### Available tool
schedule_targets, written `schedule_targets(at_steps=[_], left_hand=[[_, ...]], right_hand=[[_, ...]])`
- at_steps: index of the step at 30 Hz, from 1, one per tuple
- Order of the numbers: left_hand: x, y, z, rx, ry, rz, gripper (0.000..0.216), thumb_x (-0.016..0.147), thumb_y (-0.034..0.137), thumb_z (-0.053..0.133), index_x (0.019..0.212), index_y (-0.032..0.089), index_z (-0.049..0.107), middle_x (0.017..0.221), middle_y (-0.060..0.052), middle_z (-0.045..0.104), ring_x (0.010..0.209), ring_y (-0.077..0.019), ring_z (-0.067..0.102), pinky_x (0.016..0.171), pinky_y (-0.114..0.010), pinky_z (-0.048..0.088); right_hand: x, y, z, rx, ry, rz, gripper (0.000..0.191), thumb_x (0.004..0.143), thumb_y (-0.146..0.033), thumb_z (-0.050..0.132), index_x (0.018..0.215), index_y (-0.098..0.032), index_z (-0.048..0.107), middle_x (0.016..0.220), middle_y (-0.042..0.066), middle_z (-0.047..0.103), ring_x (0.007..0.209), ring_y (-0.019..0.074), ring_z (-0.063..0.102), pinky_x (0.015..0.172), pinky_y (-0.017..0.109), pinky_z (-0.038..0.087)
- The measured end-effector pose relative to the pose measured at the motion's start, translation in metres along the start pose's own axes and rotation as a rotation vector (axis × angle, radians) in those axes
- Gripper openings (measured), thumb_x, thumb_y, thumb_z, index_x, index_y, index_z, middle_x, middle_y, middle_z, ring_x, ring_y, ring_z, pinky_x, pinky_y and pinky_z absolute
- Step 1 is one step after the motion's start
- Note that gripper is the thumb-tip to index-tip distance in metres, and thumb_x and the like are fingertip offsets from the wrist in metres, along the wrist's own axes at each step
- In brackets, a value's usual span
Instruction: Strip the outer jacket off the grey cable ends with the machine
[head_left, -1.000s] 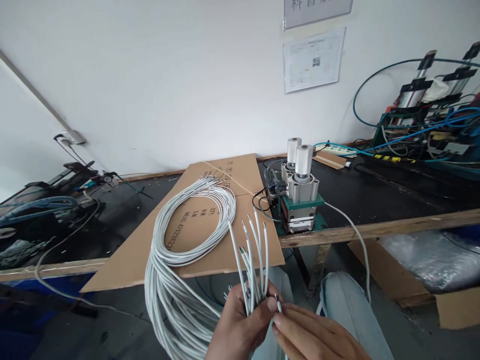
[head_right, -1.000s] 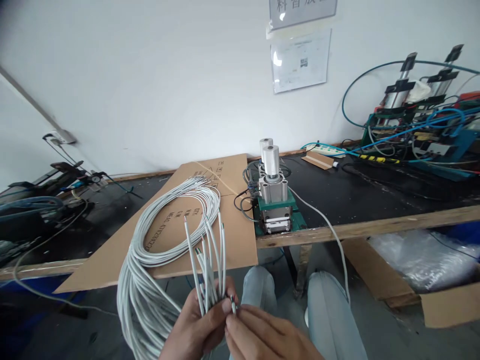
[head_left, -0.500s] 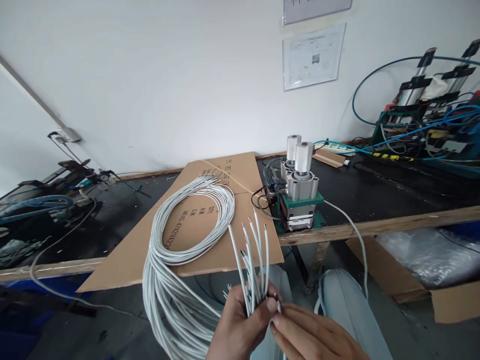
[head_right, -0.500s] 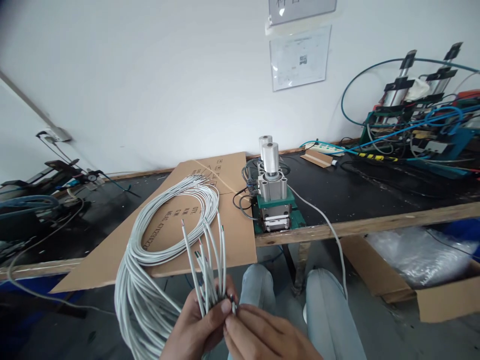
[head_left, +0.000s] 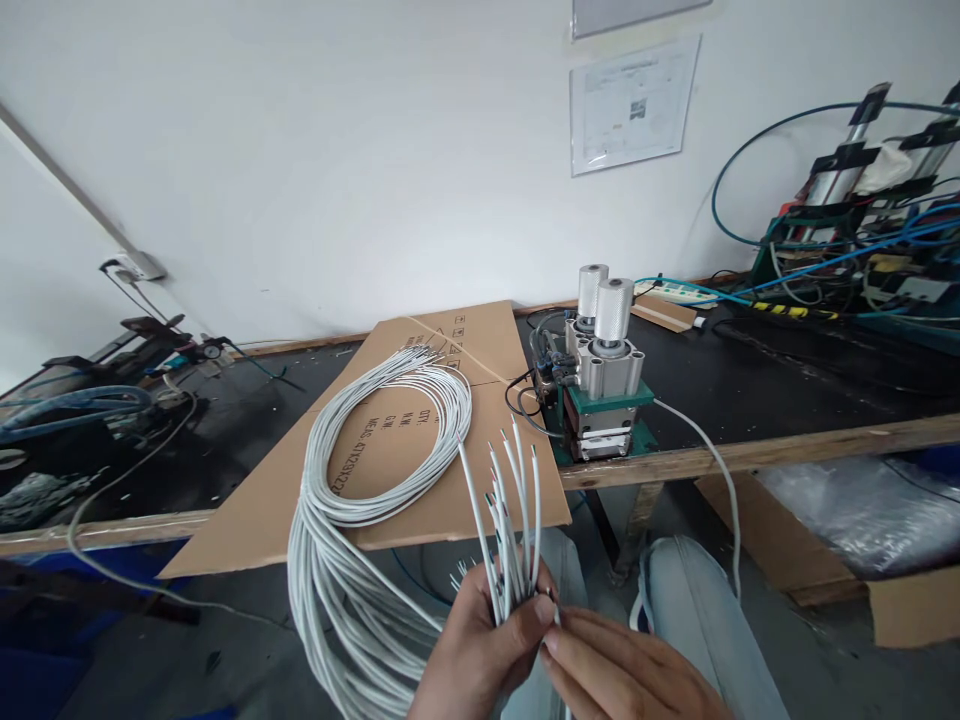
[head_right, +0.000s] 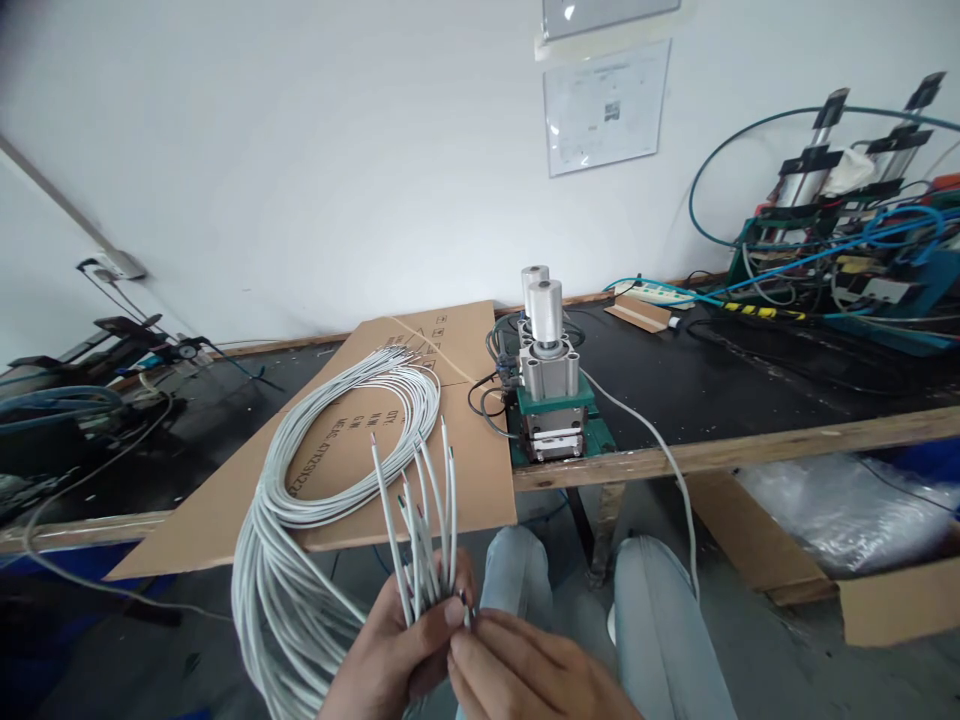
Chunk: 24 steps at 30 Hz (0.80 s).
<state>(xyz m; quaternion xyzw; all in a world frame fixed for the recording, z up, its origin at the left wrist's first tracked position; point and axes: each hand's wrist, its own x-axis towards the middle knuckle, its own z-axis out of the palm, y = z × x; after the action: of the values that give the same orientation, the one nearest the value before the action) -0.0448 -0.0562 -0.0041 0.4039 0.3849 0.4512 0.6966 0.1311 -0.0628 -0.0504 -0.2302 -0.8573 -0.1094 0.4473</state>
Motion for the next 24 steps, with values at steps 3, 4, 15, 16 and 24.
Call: schedule_targets(at_steps=[3, 4, 15, 16, 24], left_hand=[[0.000, 0.000, 0.000, -0.012, -0.005, 0.012, 0.044, 0.074, 0.050, 0.084, 0.076, 0.016, 0.057, 0.054, 0.011, 0.037, 0.042, -0.0008, 0.021, 0.040, -0.017, 0.014], [0.000, -0.001, -0.001, -0.017, -0.010, 0.019, 0.043, 0.074, 0.049, 0.084, 0.076, 0.017, 0.056, 0.055, 0.010, 0.037, 0.042, -0.0006, 0.021, 0.040, -0.017, 0.014], [-0.001, -0.004, -0.001, -0.025, 0.036, 0.040, 0.041, 0.073, 0.047, 0.084, 0.076, 0.016, 0.057, 0.059, 0.009, 0.038, 0.042, -0.0009, 0.022, 0.041, -0.017, 0.014], [-0.001, -0.004, 0.000, -0.019, 0.048, 0.042, 0.041, 0.073, 0.047, 0.084, 0.076, 0.017, 0.057, 0.060, 0.009, 0.038, 0.043, -0.0012, 0.022, 0.040, -0.017, 0.014], [-0.003, -0.010, -0.001, 0.026, 0.088, 0.068, 0.040, 0.076, 0.048, 0.083, 0.077, 0.018, 0.057, 0.059, 0.010, 0.036, 0.045, -0.0028, 0.023, 0.042, -0.017, 0.016]], right_hand=[[-0.007, -0.002, 0.008, -0.013, 0.072, 0.004, 0.038, 0.110, -0.025, 0.040, 0.141, -0.019, 0.060, 0.108, 0.000, 0.082, 0.105, 0.0175, 0.076, 0.104, 0.020, 0.054], [-0.008, -0.002, 0.010, -0.017, 0.092, 0.002, 0.037, 0.109, -0.025, 0.041, 0.139, -0.019, 0.062, 0.107, 0.000, 0.082, 0.105, 0.0177, 0.076, 0.104, 0.020, 0.054], [-0.009, 0.002, 0.008, -0.006, 0.067, -0.037, 0.038, 0.110, -0.028, 0.038, 0.131, -0.017, 0.068, 0.107, 0.001, 0.082, 0.106, 0.0180, 0.076, 0.105, 0.021, 0.054], [-0.009, 0.002, 0.009, -0.010, 0.077, -0.036, 0.038, 0.109, -0.030, 0.040, 0.132, -0.018, 0.067, 0.108, 0.001, 0.082, 0.105, 0.0187, 0.076, 0.104, 0.021, 0.055], [-0.018, -0.006, 0.015, -0.074, 0.134, 0.045, 0.041, 0.111, -0.024, 0.033, 0.132, -0.022, 0.068, 0.101, -0.001, 0.083, 0.094, 0.0147, 0.079, 0.091, 0.015, 0.060]])
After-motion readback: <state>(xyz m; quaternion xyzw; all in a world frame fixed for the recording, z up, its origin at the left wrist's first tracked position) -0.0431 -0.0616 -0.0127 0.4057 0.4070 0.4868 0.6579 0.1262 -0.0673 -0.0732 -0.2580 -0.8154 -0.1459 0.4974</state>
